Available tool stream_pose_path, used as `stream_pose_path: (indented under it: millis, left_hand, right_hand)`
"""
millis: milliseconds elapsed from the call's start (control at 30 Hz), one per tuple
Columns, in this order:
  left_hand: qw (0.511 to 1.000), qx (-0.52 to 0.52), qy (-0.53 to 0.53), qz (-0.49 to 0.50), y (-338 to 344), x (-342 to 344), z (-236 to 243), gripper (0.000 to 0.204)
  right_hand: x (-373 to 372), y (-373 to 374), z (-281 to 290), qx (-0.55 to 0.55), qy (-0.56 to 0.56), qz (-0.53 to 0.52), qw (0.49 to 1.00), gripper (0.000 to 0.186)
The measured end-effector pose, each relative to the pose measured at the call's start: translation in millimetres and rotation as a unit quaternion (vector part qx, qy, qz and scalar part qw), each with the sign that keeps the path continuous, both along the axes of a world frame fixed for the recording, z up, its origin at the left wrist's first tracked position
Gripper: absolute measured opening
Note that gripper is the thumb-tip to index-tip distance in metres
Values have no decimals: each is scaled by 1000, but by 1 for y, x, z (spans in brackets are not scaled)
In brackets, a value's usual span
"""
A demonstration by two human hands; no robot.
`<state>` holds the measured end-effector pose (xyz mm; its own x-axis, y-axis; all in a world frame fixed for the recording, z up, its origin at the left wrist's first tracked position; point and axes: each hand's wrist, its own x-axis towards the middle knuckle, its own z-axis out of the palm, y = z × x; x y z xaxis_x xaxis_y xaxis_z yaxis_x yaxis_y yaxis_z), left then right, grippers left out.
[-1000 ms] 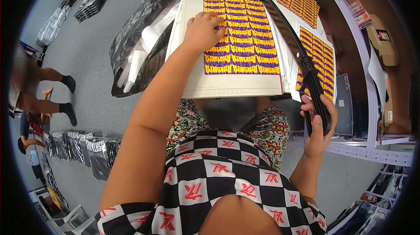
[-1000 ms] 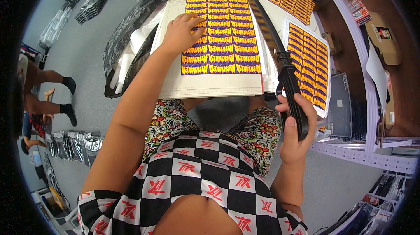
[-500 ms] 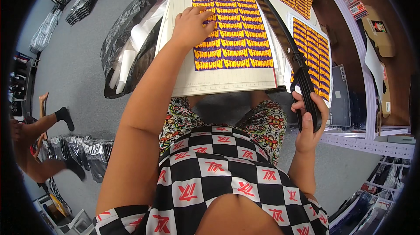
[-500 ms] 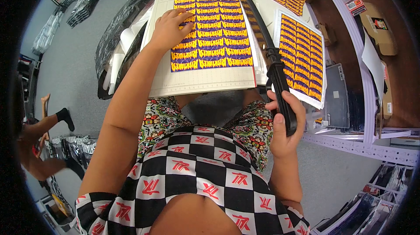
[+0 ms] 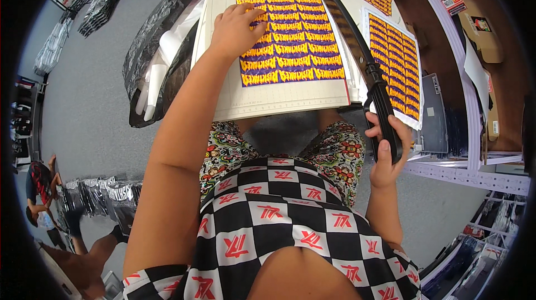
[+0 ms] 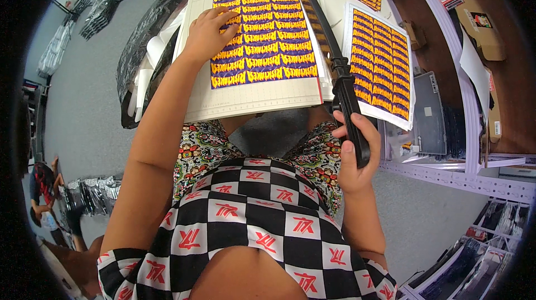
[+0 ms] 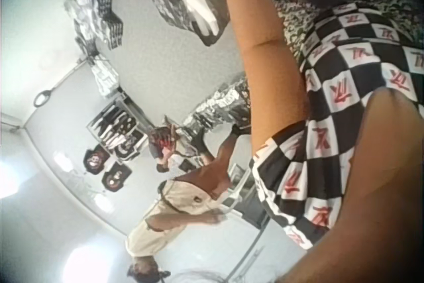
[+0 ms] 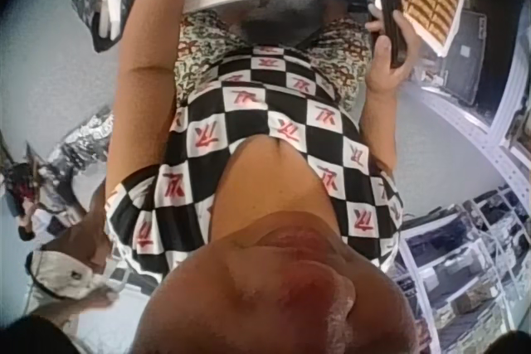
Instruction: The person uses a manual paper cutter to trim sheets of printed stickers. They align the sticker sheets on the cutting mat, pull down the cutter's arm to slice the paper, and then remove the cut sheets to place them aside. The process is repeated for multiple sheets of different sticker designs.
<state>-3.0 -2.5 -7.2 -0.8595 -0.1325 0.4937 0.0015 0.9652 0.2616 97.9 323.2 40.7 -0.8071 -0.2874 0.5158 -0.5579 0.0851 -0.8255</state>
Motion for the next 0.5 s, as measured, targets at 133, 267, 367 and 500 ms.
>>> stream_pose_path:
  millis: [133,267,367,500]
  left_hand:
    - [999,-2,-46,6,1,3,5,34]
    - [999,-4,-50,9,2,4,7,35]
    - [999,-5,-53,9,3,4,9,35]
    - [999,-10,-48,10,2,4,7,35]
  right_hand:
    - [-1,4,-11,-4,15,9,1000,37]
    - [-1,5,-22,-19,17,12,1000,36]
    - [0,7,-28,-27,12,14,999,35]
    - [-1,7,-35,-29,30,16,999,35]
